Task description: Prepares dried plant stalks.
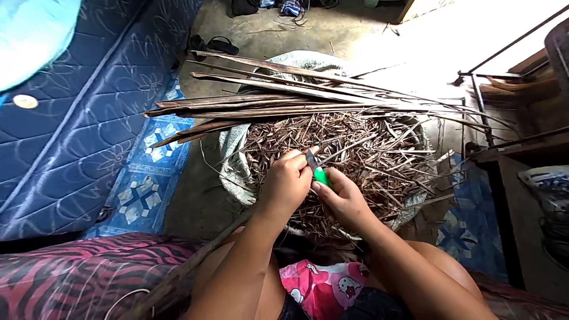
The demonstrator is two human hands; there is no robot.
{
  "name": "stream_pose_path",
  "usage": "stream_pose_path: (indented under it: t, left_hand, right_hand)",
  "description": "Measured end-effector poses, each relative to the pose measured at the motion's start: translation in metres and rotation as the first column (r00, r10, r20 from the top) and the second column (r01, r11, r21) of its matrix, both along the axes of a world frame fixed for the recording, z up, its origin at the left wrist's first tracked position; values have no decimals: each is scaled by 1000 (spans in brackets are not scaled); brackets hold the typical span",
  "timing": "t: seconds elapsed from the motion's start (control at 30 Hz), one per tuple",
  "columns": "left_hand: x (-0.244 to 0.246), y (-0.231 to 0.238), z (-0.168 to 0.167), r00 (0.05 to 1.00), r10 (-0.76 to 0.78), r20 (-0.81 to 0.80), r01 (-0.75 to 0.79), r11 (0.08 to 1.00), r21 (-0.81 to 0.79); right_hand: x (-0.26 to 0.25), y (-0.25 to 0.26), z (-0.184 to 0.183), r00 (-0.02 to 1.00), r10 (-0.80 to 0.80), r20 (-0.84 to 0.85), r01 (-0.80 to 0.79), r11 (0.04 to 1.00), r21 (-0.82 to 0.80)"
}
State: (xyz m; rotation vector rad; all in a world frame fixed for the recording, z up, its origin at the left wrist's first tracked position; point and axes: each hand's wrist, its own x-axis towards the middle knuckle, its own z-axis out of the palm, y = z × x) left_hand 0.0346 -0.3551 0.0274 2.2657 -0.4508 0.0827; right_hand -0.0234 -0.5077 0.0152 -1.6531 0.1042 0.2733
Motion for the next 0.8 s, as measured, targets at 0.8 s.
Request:
stream_pose_path:
  t: [0.8]
  left_hand:
    - [3, 8, 10, 989, -23, -149, 16, 999, -49]
  right_hand:
    - [13, -19, -3, 983, -180, 38, 183, 980, -82]
